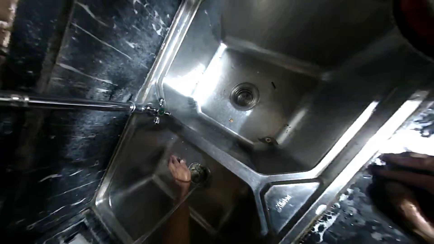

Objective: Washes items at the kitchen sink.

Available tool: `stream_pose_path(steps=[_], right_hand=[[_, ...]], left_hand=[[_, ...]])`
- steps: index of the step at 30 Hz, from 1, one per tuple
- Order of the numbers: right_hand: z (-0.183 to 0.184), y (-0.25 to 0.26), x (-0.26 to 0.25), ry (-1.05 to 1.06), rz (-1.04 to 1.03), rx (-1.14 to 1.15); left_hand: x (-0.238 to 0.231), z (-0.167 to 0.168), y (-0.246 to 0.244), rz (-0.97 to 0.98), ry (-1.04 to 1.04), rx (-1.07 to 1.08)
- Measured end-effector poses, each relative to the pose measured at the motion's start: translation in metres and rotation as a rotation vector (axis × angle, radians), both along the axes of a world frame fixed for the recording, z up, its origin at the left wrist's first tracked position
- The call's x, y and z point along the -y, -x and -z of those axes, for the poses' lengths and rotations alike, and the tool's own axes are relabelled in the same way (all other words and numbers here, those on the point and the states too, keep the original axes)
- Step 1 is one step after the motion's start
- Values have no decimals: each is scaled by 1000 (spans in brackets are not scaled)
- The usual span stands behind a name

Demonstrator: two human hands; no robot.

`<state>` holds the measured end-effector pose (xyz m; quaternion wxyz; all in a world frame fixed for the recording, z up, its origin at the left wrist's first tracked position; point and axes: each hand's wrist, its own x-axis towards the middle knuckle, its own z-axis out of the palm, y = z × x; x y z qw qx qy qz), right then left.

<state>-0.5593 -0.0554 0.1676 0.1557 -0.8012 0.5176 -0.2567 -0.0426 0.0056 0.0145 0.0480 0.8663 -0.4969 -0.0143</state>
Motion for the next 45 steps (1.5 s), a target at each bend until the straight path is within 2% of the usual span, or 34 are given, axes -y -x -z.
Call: stream_pose_path(steps=[2, 3, 5, 7, 9, 11, 12, 13, 15, 18, 19, 20, 22, 23, 25, 26, 28, 30, 32, 34, 40, 42, 44, 45], right_hand=[[4, 6, -4, 2, 9, -11], [5, 5, -3, 13, 8, -14], [6, 4, -2, 38, 4, -13], [5, 2, -1, 52, 1, -16], [2, -2, 0, 68, 9, -19], [1, -6, 0, 99, 26, -15], [0, -8, 0, 114, 33, -11], [0, -9, 1, 125, 37, -10], [0, -10, 2, 149, 40, -9], [1, -12, 4, 166, 49, 6], [1, -13, 5, 173, 52, 12], [1, -14, 5, 179, 53, 17], [0, -14, 6, 179, 51, 26], [1, -14, 6, 181, 52, 29], [1, -15, 6, 186, 55, 37], [1, -15, 7, 188, 59, 42], [1, -16, 7, 188, 64, 49], [1, -17, 8, 197, 72, 57], [2, -17, 8, 205, 82, 72], [3, -17, 9, 212, 93, 87], [5, -15, 9, 229, 98, 114], [6, -15, 10, 230, 90, 118], [6, -15, 10, 233, 87, 123], [6, -15, 10, 238, 86, 124]], left_hand=[[2, -54, 59, -109, -274, -232], [-16, -49, 65, -76, -218, -245], [-59, -8, 47, 85, 20, -154], [-67, -9, 45, 61, 37, -186], [-47, -35, 62, -212, 42, -434], [-16, -71, 78, -595, 42, -837], [-6, -92, 84, -725, 32, -1006], [-4, -104, 86, -766, 17, -1086], [-10, -121, 89, -618, -108, -999], [-19, -153, 87, -130, -567, -588], [-14, -170, 93, -71, -573, -515], [-2, -192, 109, -72, -496, -491], [33, -232, 144, -35, -272, -421], [48, -240, 156, 68, -156, -362], [86, -236, 179, 328, -7, -357], [109, -229, 195, 431, -63, -398], [155, -214, 236, 559, -485, -422], [188, -186, 279, 669, -922, -274], [195, -157, 311, 677, -1165, -166], [196, -135, 325, 712, -1291, -105], [199, -132, 321, 624, -1260, -253], [206, -142, 311, 544, -1222, -280], [212, -148, 284, 535, -1055, -354], [210, -153, 268, 511, -909, -428]])
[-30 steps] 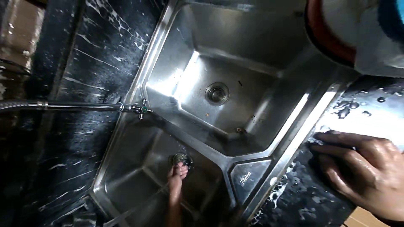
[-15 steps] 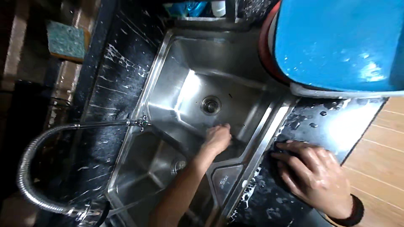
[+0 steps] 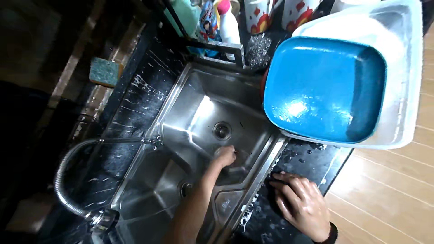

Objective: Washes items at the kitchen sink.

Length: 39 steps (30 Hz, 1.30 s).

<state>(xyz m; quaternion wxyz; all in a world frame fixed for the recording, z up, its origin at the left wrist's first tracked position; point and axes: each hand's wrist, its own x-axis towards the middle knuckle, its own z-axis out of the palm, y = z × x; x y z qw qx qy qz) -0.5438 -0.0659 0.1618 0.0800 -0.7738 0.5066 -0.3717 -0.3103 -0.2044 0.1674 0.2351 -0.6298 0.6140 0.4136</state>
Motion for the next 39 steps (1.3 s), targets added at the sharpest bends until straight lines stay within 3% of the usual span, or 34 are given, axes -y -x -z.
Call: stream_pose_path(steps=[5, 8, 11, 13, 20, 23, 28, 39], right_hand=[[0, 1, 0, 2, -22, -12], [-1, 0, 0, -9, -38, -8], [-4, 1, 1, -15, -64, -8], [-5, 2, 2, -13, -82, -19], [-4, 11, 1, -56, -145, -29], [-3, 10, 2, -48, -131, -22], [-2, 12, 2, -40, -133, -37], [-11, 8, 1, -53, -130, -135]], left_hand=[[-73, -67, -70, -709, 494, -410], [-133, -104, -108, -1066, 607, -406], [-191, -100, -148, -1369, 631, -373], [-219, -95, -165, -1470, 627, -337], [-253, -90, -184, -1417, 673, -143], [-259, -93, -190, -1414, 675, -147], [-264, -94, -195, -1243, 705, -157], [-269, -102, -203, -1222, 751, -185]])
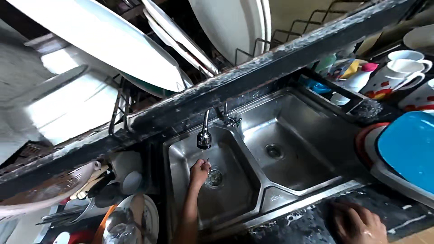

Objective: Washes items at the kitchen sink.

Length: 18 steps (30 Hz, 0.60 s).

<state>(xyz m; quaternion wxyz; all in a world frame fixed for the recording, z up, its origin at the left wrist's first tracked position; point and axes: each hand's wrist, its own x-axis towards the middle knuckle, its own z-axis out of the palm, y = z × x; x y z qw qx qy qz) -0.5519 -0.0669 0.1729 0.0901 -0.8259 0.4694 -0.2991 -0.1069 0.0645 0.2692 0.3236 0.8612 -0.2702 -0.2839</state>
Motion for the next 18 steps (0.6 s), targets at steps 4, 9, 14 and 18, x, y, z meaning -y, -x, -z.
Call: stream_pose_path(steps=[4, 9, 14, 18], right_hand=[[-27, -36, 3, 29, -47, 0], [-85, -171, 4, -208, -470, 137], [-102, -300, -22, -1136, -658, 168], [-84, -345, -47, -1319, -547, 411]], left_hand=[[-7, -3, 3, -51, 44, -69], [-9, 2, 6, -134, 152, -126], [-6, 3, 10, -203, 188, -111], [-8, -4, 7, -248, 136, -76]])
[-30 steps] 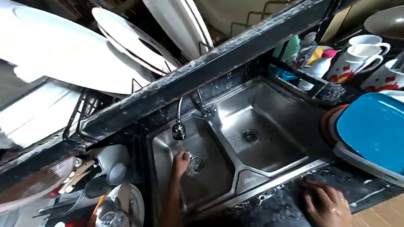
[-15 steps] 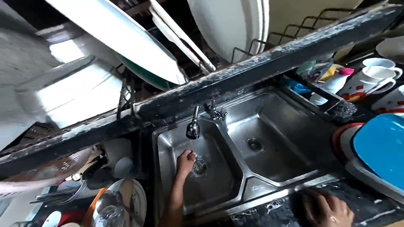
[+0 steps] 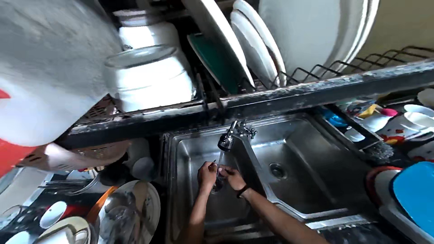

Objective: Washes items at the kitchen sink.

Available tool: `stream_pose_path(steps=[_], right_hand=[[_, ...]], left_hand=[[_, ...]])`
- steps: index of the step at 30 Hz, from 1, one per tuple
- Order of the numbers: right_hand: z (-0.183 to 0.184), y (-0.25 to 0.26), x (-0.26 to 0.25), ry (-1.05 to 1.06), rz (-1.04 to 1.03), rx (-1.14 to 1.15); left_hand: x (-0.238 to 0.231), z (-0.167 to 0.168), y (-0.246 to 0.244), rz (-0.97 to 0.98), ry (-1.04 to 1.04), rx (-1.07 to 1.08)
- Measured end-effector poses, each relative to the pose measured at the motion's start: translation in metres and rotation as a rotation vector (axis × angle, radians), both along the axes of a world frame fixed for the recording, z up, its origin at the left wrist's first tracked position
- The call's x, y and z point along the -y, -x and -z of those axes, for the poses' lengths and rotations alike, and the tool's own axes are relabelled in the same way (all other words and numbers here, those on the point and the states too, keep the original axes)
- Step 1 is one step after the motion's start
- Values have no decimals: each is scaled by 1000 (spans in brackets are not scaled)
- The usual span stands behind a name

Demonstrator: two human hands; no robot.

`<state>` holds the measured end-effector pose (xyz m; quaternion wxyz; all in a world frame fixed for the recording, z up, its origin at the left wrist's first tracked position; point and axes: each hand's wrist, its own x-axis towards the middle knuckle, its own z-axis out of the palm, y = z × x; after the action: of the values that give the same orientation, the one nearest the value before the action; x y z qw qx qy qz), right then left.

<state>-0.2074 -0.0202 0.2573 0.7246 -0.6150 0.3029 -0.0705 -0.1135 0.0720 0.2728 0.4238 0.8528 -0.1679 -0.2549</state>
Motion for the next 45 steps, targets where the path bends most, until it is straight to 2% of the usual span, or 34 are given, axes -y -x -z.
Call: stream_pose_path(steps=[2, 6, 12, 19, 23, 26, 30, 33, 38, 45], right_hand=[[1, -9, -7, -62, 61, 6], [2, -16, -4, -68, 151, -26], [1, -8, 2, -65, 177, -9], [6, -2, 7, 206, 130, 52], [8, 3, 6, 269, 124, 73], [11, 6, 6, 230, 141, 73], [5, 5, 3, 103, 156, 6], [0, 3, 2, 127, 157, -36], [1, 0, 7, 13, 200, 64], [-5, -9, 6, -125, 249, 32]], left_hand=[[-2, -5, -2, -8, -3, -25], [-1, -4, -7, 17, 129, -183], [-6, -5, -8, 80, 180, -239], [-12, 5, -4, 213, 190, -251], [-11, 10, -2, 252, 207, -235], [-9, 12, -2, 259, 228, -264], [-8, 14, -1, 253, 192, -178], [-7, 8, 2, 229, 119, -124], [-8, 4, 0, 298, 58, -103], [-10, 1, 0, 309, 51, -90]])
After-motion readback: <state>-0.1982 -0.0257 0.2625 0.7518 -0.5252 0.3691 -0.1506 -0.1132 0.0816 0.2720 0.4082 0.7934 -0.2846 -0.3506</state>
